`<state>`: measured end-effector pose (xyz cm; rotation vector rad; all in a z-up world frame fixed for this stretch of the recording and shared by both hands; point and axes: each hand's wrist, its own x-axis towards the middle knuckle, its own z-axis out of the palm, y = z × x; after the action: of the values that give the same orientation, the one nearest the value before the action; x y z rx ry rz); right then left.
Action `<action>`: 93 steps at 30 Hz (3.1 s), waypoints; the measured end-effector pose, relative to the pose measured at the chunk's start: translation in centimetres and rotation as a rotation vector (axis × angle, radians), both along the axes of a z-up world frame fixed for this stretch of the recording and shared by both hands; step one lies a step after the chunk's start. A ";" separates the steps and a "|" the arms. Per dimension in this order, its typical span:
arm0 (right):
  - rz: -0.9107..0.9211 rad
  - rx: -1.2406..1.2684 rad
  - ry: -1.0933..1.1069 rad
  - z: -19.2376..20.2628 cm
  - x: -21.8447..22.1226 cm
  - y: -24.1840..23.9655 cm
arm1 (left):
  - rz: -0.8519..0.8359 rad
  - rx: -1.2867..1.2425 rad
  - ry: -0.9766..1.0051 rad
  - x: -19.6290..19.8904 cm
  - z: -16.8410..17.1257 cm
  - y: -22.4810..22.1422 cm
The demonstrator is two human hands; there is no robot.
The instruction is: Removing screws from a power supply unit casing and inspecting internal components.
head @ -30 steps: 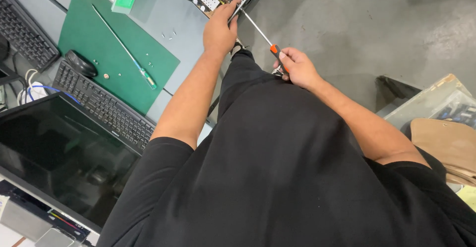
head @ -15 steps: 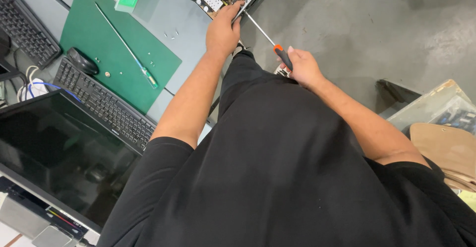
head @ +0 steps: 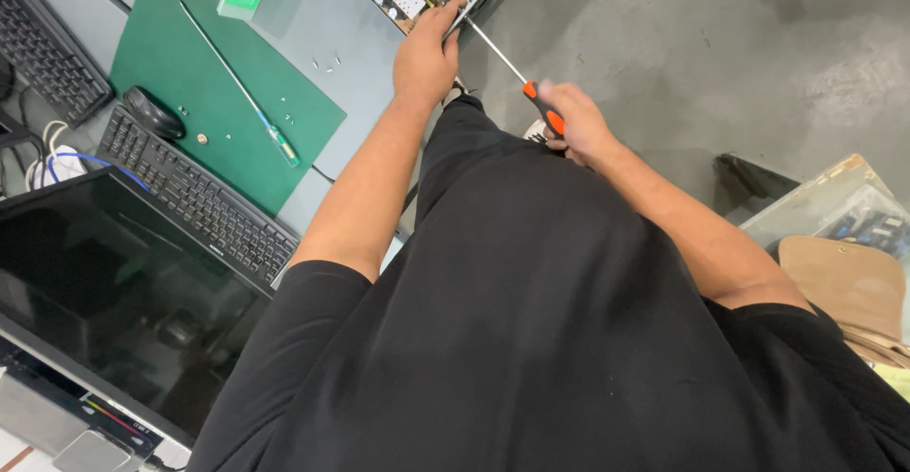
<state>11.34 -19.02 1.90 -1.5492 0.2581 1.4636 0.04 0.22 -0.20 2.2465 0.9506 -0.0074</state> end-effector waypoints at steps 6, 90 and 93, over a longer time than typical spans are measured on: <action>0.238 -0.003 -0.249 2.0 -0.3 -0.6 | -0.004 0.003 0.005 -0.1 -0.1 -0.1; 0.727 0.357 -1.123 11.1 -0.2 -4.5 | 0.409 -1.117 -0.372 -5.3 9.0 -2.1; 0.797 0.346 -1.217 11.3 -0.5 -4.4 | 0.386 -1.128 -0.251 -5.8 9.2 -1.8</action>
<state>10.84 -23.42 13.18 -2.0264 -1.3610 0.7411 -5.81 -1.60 9.00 0.9945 0.8946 -0.0689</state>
